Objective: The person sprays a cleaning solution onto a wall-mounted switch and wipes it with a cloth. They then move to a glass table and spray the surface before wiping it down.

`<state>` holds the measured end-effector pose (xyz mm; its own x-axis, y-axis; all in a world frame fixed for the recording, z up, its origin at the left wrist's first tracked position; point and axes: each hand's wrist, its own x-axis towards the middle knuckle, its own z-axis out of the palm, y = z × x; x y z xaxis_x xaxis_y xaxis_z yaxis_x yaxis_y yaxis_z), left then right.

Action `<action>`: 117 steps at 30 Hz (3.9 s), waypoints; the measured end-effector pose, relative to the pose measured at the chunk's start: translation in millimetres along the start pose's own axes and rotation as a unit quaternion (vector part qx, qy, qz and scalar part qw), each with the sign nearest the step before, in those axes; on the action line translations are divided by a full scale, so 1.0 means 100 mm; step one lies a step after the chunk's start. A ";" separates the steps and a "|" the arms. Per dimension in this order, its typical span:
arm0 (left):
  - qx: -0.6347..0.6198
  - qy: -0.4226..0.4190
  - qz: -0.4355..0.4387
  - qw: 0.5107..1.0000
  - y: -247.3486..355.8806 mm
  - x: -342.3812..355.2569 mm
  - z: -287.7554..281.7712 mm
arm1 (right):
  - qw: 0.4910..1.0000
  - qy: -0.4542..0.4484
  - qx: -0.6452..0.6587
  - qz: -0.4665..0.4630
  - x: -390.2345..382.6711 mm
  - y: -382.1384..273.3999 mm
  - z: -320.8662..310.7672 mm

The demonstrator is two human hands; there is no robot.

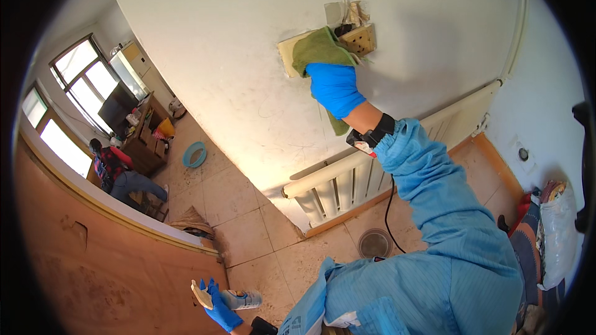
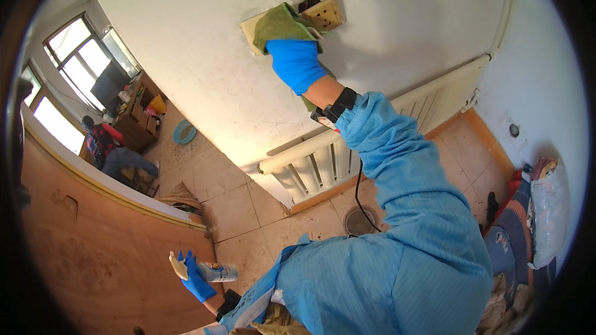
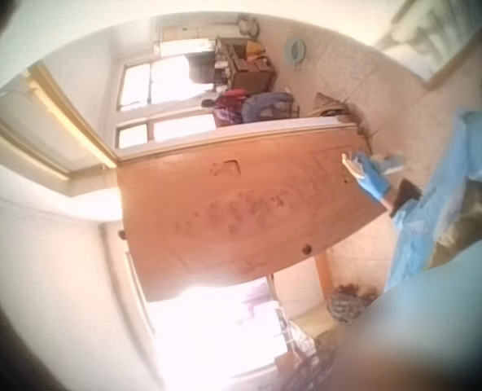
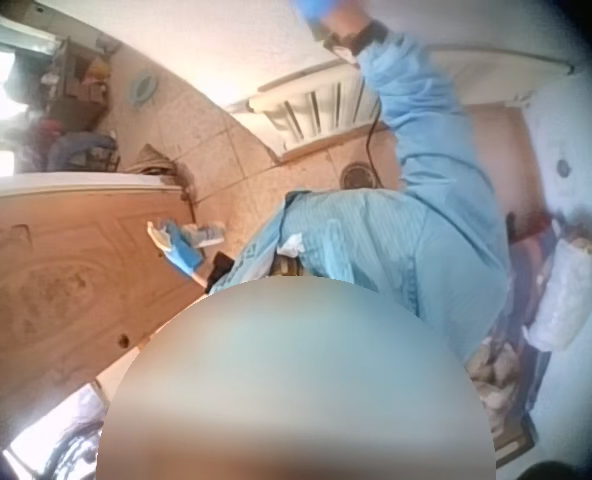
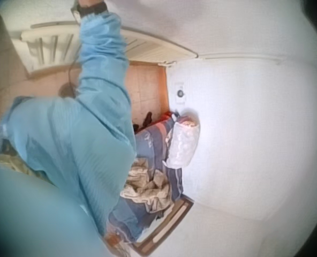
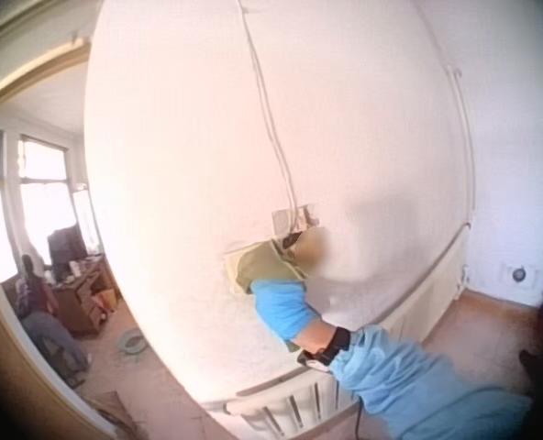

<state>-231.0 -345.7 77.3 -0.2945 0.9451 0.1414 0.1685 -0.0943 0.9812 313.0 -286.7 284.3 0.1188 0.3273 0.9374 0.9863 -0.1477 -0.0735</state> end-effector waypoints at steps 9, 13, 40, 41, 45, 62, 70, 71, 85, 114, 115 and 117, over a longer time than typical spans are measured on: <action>-0.036 -0.003 -0.005 0.999 0.13 0.00 0.10 | 0.996 -0.075 -0.018 -0.040 0.00 0.16 -0.19; 0.010 -0.024 -0.013 1.000 0.15 0.04 0.12 | 0.999 -0.043 0.028 -0.005 0.00 -0.02 -0.08; 0.010 -0.028 -0.004 1.000 0.10 0.04 0.08 | 0.989 -0.136 -0.046 -0.022 0.02 -0.18 0.07; 0.005 -0.014 -0.022 1.000 0.14 0.04 0.11 | 0.991 -0.118 -0.046 -0.029 0.08 -0.17 0.08; -0.020 -0.003 -0.012 1.000 0.20 0.02 0.18 | 0.998 -0.044 -0.016 -0.041 -0.07 -0.13 0.16; -0.038 -0.060 -0.006 0.997 0.16 0.11 0.44 | 0.997 -0.045 -0.008 0.061 0.05 -0.05 -0.08; -0.012 -0.035 0.011 0.999 0.08 0.08 0.25 | 0.996 0.064 -0.019 0.061 0.09 0.10 -0.16; -0.021 -0.020 -0.006 1.000 0.03 0.06 0.22 | 0.996 0.041 -0.025 0.075 0.06 0.11 -0.14; -0.004 -0.033 -0.012 0.999 0.24 0.04 0.33 | 0.997 0.015 0.033 0.074 -0.79 0.14 0.15; 0.020 -0.015 -0.014 1.000 0.02 0.20 0.17 | 0.997 0.050 0.052 0.018 -0.55 -0.16 0.40; 0.034 -0.026 0.021 0.999 0.04 0.21 0.18 | 0.996 0.066 0.064 0.012 -0.55 -0.15 0.40; -0.030 -0.011 0.018 0.999 0.06 0.22 0.21 | 0.998 0.039 0.031 0.029 -0.56 -0.14 0.37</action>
<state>-216.6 -319.0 83.5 -0.2682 0.9473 0.1750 0.1208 -0.1471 0.9817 297.1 -268.6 219.9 0.1695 0.2450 0.9546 0.9835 -0.1047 -0.1478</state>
